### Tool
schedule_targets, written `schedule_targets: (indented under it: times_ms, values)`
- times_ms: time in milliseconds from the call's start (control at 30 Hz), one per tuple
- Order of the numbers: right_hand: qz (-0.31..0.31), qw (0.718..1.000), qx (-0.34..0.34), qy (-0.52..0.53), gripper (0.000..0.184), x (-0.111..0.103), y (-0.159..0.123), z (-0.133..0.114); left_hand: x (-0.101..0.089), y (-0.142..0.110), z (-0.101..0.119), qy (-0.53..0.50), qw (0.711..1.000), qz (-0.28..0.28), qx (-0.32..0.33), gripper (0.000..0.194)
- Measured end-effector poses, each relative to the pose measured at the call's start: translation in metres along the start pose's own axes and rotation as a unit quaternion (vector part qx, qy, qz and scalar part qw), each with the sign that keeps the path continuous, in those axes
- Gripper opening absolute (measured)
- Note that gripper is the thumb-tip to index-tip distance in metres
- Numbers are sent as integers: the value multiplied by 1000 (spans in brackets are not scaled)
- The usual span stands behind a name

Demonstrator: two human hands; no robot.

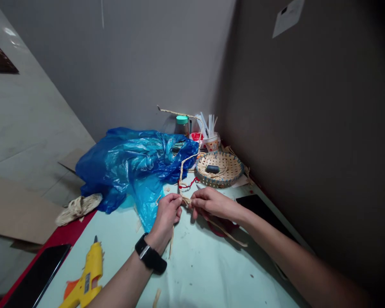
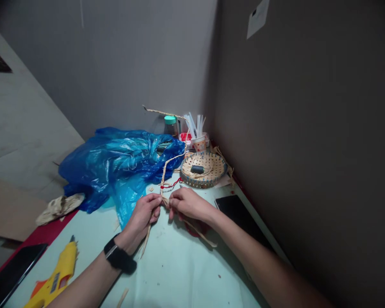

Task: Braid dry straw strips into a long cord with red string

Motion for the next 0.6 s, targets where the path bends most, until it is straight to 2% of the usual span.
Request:
schedule_targets:
  times_ms: [100,167,233,400,500,600]
  values:
    - [-32,999,7,-29,20,1,-5,-5,0,1,-2,-5,1000,-4,-1,14]
    - [-62,996,17,-54,24,6,-9,-9,1,2,-2,-10,1000,-8,-1,13]
    - [-65,994,24,-89,31,6,-12,-14,2,2,-2,-14,1000,-15,-1,13]
    - [22,987,-39,-152,34,-22,-11,-31,7,-1,4,-24,999,-36,-7,10]
    - [75,988,-62,-116,33,-37,-16,-44,9,-4,12,-41,999,-37,1,9]
    - [177,977,-115,-36,28,-49,-35,-79,4,-9,21,-48,998,-22,31,9]
Point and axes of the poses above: each hand's wrist, its own y-axis towards the middle knuckle, its own x-axis out of the palm, z = x × y, the point moved 9 cm from there along y, towards the middle knuckle, and after that the axes turned 3 degrees about -x, right-handed, at the moved point
